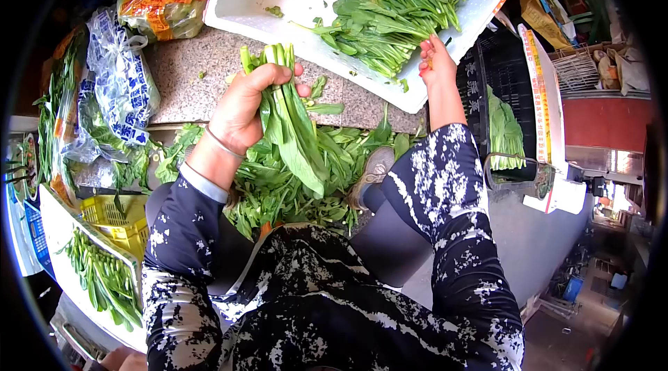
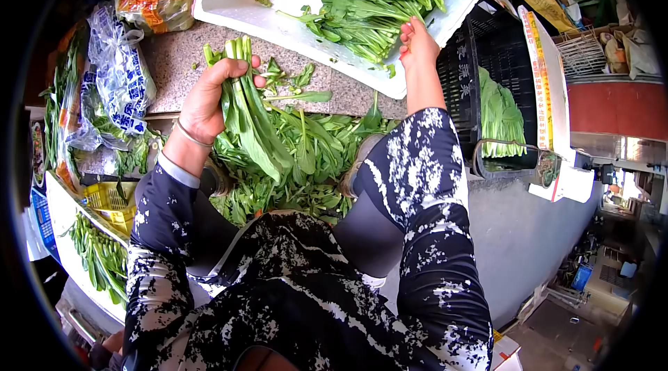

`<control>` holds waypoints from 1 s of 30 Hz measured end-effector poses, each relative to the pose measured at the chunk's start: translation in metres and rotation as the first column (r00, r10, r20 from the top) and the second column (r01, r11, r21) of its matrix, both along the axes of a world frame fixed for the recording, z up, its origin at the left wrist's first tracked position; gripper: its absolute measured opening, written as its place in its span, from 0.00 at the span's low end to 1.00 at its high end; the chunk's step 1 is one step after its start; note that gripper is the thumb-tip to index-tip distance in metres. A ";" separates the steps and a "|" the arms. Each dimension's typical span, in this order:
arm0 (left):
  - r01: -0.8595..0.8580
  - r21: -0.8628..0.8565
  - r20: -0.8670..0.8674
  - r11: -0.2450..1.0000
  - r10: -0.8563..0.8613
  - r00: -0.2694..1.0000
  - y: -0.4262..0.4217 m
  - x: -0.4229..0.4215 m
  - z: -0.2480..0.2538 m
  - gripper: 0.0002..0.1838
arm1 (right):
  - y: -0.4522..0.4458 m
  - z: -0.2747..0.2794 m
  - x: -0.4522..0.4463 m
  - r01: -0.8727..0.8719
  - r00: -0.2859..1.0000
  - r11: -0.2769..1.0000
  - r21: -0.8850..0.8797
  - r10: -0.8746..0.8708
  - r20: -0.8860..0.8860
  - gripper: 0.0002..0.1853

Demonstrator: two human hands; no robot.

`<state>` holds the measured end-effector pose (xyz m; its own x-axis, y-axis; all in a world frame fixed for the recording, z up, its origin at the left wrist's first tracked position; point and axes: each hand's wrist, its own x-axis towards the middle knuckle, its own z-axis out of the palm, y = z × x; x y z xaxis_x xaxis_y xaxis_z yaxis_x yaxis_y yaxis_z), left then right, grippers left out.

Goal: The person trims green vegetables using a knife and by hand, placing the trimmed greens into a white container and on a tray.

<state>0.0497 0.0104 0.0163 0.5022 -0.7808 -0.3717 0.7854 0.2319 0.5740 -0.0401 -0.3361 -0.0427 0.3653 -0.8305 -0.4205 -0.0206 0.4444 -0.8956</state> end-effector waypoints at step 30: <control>0.045 0.353 0.625 0.934 -0.272 0.731 -0.011 -0.019 -0.007 0.13 | 0.183 0.055 -0.048 -0.817 0.558 0.536 -0.212 0.828 -0.057 0.14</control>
